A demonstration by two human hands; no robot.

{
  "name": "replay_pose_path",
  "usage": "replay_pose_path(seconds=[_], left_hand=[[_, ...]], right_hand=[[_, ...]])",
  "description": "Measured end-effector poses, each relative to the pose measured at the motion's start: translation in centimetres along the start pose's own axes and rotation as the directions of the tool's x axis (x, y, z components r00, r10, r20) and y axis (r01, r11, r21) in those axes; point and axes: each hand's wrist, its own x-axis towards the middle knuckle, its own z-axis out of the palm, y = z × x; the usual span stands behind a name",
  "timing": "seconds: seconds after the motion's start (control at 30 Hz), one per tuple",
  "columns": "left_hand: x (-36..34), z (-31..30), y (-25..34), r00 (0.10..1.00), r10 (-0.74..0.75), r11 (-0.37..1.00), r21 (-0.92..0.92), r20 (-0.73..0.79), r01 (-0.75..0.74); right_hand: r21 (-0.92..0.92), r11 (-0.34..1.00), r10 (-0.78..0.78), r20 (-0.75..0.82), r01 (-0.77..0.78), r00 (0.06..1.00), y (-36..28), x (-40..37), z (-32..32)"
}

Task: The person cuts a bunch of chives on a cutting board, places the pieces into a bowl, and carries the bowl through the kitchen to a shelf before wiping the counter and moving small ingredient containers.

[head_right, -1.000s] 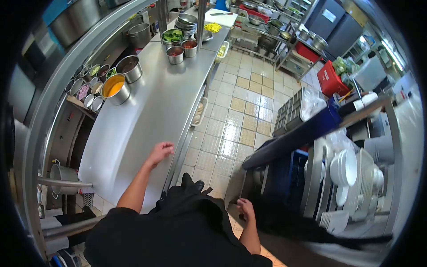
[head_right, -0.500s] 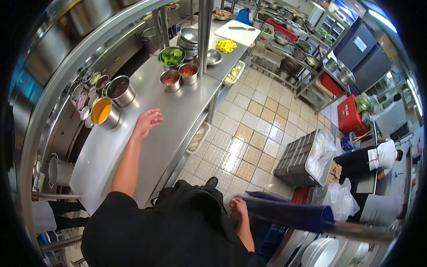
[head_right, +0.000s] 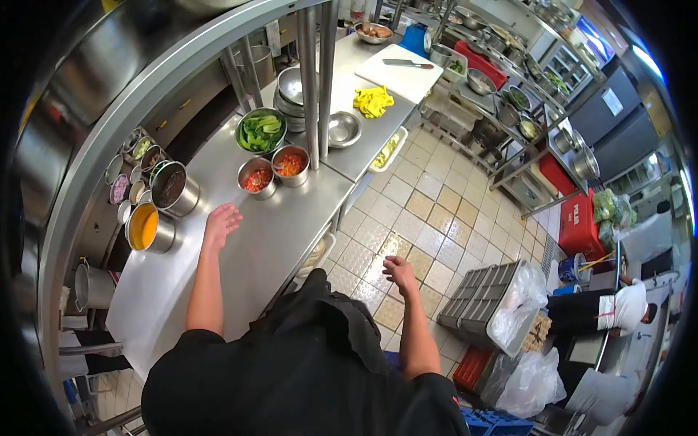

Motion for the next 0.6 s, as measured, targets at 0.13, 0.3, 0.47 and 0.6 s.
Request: replay_pose_path(seconds=[0.13,0.3,0.47,0.6], left_hand=[[3.7,1.6,-0.3,0.991,-0.028,1.0,0.005,-0.131,0.029],[6.7,4.8,0.2,0.943,-0.032,0.994,0.085,-0.33,0.063],[8.4,7.9,-1.8,0.894,0.015,0.999,0.035,-0.447,0.001],[8.0,10.4,-1.9,0.734,0.032,0.994,0.101,-0.679,0.05]], right_hand=[[-0.069,0.991,-0.111,0.068,0.116,0.991,-9.0,6.5,-1.0],[-0.252,0.908,-0.314,0.12,0.335,0.942,-20.5,21.2,-2.5],[-0.662,0.524,-0.641,0.108,0.536,0.76,-31.2,36.1,-1.8],[-0.723,0.22,-0.809,0.24,0.655,0.537,-35.5,47.8,-1.1]])
